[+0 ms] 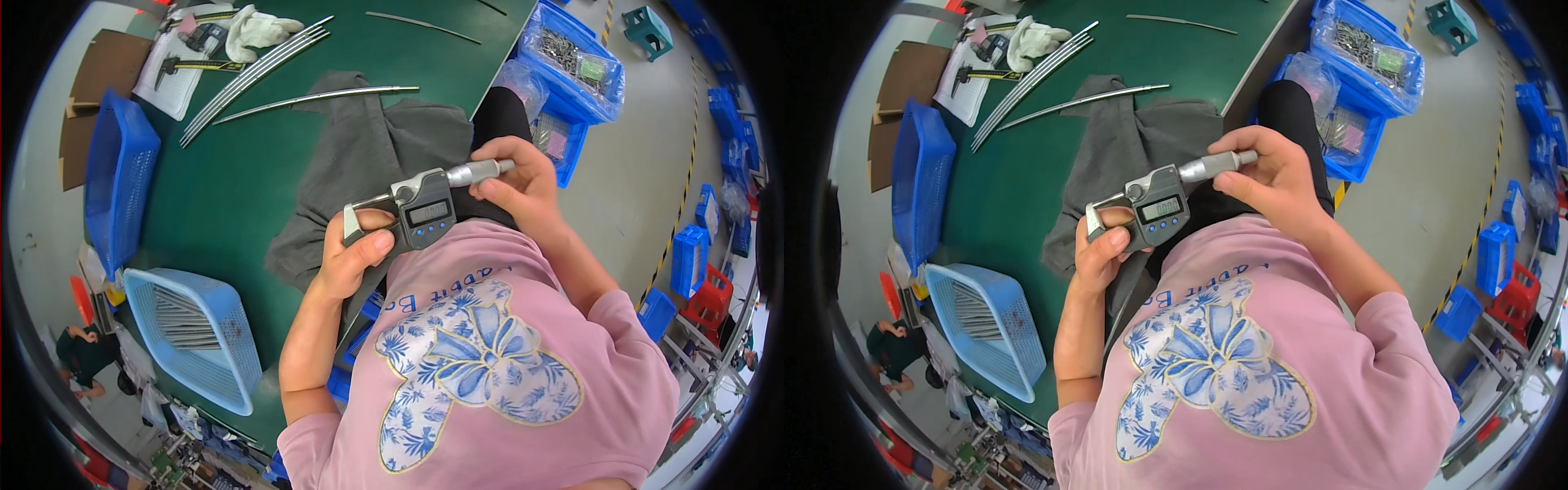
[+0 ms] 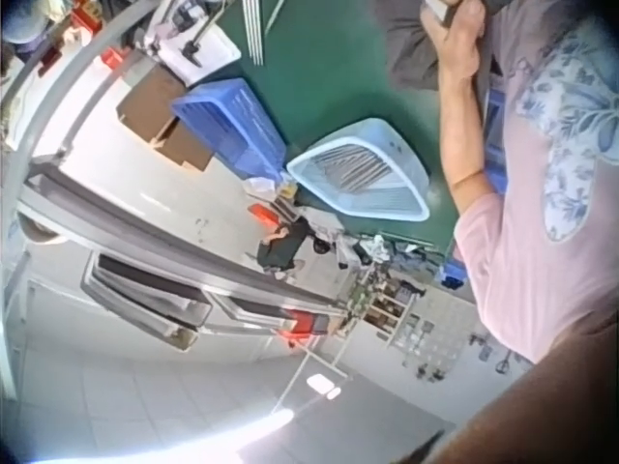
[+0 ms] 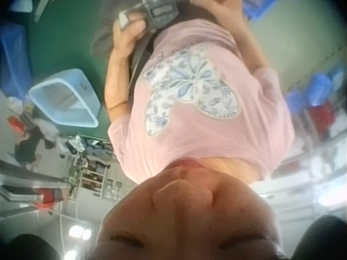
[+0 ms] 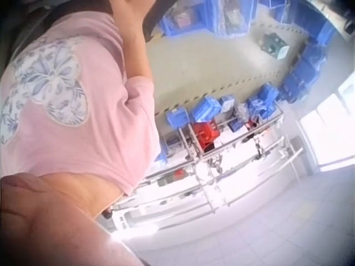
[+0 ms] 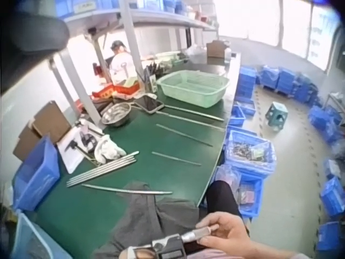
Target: Using a digital micrometer to measure the thickness of various thin metal rods at a workbench.
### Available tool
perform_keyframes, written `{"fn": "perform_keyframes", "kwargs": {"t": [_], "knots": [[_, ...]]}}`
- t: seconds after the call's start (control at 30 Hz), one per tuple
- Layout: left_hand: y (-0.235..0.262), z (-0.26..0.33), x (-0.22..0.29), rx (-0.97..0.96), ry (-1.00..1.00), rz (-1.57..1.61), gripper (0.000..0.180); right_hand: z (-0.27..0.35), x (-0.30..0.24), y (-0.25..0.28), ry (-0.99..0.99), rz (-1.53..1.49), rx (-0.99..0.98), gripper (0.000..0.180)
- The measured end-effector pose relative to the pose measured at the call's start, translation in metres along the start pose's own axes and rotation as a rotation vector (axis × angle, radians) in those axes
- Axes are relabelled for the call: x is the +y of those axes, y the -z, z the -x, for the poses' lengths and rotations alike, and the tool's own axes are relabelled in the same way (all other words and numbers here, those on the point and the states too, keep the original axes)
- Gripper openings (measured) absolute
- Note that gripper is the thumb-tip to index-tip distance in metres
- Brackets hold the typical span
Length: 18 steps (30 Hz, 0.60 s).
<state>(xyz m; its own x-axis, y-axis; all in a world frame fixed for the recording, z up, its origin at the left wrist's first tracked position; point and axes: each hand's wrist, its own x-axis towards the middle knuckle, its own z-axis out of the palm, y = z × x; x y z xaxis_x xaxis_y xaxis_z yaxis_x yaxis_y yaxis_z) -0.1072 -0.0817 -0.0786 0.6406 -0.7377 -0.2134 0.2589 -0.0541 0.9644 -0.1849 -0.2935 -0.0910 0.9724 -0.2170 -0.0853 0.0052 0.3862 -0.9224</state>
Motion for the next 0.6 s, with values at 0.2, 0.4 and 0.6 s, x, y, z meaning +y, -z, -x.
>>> {"fn": "perform_keyframes", "kwargs": {"t": [0.2,0.4,0.6], "knots": [[0.0,0.0,0.001,-0.033,-0.008,-0.002,0.042,-0.005,-0.008,0.015,0.168,0.262,-0.148,0.022],[-0.001,-0.001,0.002,-0.014,-0.041,-0.052,0.044,-0.008,-0.008,0.007,-0.136,0.138,-0.117,0.026],[0.005,-0.001,0.0,-0.115,-0.054,0.023,0.03,-0.004,-0.001,0.006,-0.227,-0.114,-0.054,0.031]]}}
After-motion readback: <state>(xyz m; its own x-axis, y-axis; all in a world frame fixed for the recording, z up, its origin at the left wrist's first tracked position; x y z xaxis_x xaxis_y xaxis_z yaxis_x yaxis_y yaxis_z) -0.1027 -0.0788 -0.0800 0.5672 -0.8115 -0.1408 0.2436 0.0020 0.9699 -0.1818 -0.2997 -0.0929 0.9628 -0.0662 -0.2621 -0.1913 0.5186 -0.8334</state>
